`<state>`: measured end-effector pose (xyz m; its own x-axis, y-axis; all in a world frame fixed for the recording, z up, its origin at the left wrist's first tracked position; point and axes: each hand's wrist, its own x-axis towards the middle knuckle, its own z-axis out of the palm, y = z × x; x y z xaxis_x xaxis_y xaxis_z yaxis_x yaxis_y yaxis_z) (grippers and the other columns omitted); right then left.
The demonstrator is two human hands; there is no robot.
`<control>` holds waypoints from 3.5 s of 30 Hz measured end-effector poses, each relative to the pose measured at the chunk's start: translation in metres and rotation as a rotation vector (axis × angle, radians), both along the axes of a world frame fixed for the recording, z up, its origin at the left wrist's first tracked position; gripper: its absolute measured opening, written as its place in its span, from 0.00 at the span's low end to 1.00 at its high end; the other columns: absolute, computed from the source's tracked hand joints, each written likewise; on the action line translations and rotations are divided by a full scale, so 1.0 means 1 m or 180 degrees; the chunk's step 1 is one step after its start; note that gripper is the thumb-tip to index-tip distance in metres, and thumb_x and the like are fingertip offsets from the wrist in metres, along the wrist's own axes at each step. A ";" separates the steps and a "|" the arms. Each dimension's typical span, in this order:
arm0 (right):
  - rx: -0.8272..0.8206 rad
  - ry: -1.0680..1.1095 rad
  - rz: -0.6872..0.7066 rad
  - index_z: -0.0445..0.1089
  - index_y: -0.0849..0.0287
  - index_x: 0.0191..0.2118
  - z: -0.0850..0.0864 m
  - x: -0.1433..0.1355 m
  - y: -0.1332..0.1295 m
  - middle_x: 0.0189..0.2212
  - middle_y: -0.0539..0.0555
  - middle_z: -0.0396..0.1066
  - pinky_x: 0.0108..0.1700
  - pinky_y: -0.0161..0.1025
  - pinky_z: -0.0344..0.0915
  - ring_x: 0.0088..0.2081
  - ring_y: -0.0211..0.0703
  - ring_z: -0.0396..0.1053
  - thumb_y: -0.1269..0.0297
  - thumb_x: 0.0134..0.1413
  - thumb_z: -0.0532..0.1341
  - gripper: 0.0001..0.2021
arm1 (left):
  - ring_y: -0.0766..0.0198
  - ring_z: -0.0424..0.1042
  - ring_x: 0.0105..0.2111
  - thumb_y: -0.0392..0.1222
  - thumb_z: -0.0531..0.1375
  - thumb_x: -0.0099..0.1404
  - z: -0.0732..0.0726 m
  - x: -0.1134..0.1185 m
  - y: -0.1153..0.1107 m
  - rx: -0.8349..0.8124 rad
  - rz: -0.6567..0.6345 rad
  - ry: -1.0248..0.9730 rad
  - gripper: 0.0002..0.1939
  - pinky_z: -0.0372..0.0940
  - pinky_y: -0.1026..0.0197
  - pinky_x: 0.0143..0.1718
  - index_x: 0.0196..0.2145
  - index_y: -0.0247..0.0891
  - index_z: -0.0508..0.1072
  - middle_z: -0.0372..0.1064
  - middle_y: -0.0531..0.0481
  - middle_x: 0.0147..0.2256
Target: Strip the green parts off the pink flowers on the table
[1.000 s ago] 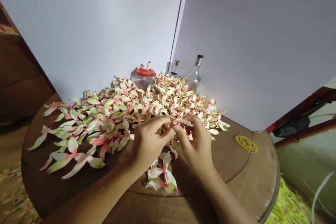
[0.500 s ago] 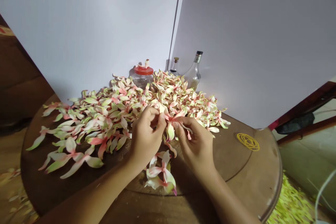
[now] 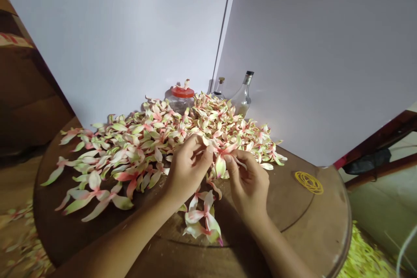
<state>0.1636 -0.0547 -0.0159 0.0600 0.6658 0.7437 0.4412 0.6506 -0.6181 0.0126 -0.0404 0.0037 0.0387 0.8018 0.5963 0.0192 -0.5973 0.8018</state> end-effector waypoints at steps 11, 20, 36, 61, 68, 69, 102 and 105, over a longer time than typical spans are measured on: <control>0.0544 -0.0683 -0.0677 0.64 0.57 0.37 0.007 0.007 0.010 0.33 0.51 0.65 0.36 0.38 0.63 0.36 0.41 0.65 0.68 0.61 0.65 0.08 | 0.65 0.73 0.30 0.38 0.61 0.68 0.003 -0.009 0.004 0.0454 0.0576 0.1253 0.05 0.65 0.63 0.32 0.38 0.34 0.76 0.75 0.50 0.31; 0.0998 -0.1592 -0.0265 0.70 0.56 0.46 0.009 0.013 0.012 0.42 0.56 0.68 0.41 0.41 0.66 0.42 0.43 0.65 0.77 0.60 0.63 0.11 | 0.69 0.72 0.28 0.26 0.60 0.62 -0.001 -0.007 0.011 0.1147 0.0786 0.1413 0.07 0.65 0.66 0.33 0.36 0.32 0.76 0.75 0.52 0.29; 0.0640 -0.1870 -0.0528 0.75 0.62 0.44 0.010 0.005 0.009 0.40 0.58 0.75 0.39 0.44 0.65 0.39 0.47 0.63 0.72 0.65 0.61 0.06 | 0.67 0.77 0.31 0.30 0.60 0.66 -0.006 -0.003 0.011 0.0856 0.0846 0.1224 0.08 0.71 0.66 0.38 0.39 0.33 0.80 0.80 0.49 0.34; -0.0134 -0.0989 -0.0228 0.67 0.59 0.40 0.000 -0.003 0.009 0.37 0.57 0.68 0.39 0.43 0.62 0.39 0.46 0.64 0.76 0.65 0.52 0.08 | 0.61 0.77 0.38 0.38 0.60 0.67 -0.007 -0.013 0.020 -0.0080 0.0047 0.1115 0.08 0.71 0.61 0.38 0.39 0.39 0.81 0.79 0.47 0.36; -0.0047 -0.1028 -0.0262 0.66 0.59 0.43 -0.003 -0.005 0.007 0.39 0.57 0.67 0.41 0.44 0.63 0.41 0.47 0.65 0.84 0.53 0.51 0.17 | 0.69 0.55 0.22 0.47 0.56 0.72 0.001 -0.009 0.013 -0.0224 -0.0108 0.1325 0.22 0.50 0.63 0.24 0.21 0.36 0.69 0.55 0.56 0.19; -0.0030 -0.0965 -0.0256 0.66 0.59 0.43 -0.003 -0.006 0.007 0.39 0.57 0.67 0.41 0.44 0.63 0.41 0.46 0.65 0.84 0.53 0.50 0.17 | 0.69 0.55 0.22 0.47 0.56 0.72 -0.001 -0.007 0.013 -0.0240 -0.0085 0.1220 0.22 0.50 0.63 0.24 0.21 0.36 0.69 0.55 0.56 0.19; -0.1045 0.1718 0.1429 0.64 0.53 0.38 0.012 0.005 0.008 0.33 0.54 0.68 0.39 0.44 0.67 0.36 0.45 0.69 0.59 0.61 0.59 0.05 | 0.62 0.68 0.31 0.51 0.59 0.69 -0.004 -0.026 0.035 -0.0250 0.0447 0.0348 0.16 0.61 0.63 0.30 0.30 0.38 0.76 0.71 0.49 0.27; -0.1399 0.1594 0.1763 0.65 0.52 0.41 0.014 0.003 0.006 0.27 0.50 0.65 0.34 0.41 0.65 0.30 0.42 0.66 0.57 0.62 0.61 0.06 | 0.63 0.68 0.32 0.51 0.60 0.69 -0.006 -0.026 0.038 -0.0232 0.0484 0.0323 0.15 0.61 0.63 0.31 0.32 0.39 0.77 0.72 0.48 0.29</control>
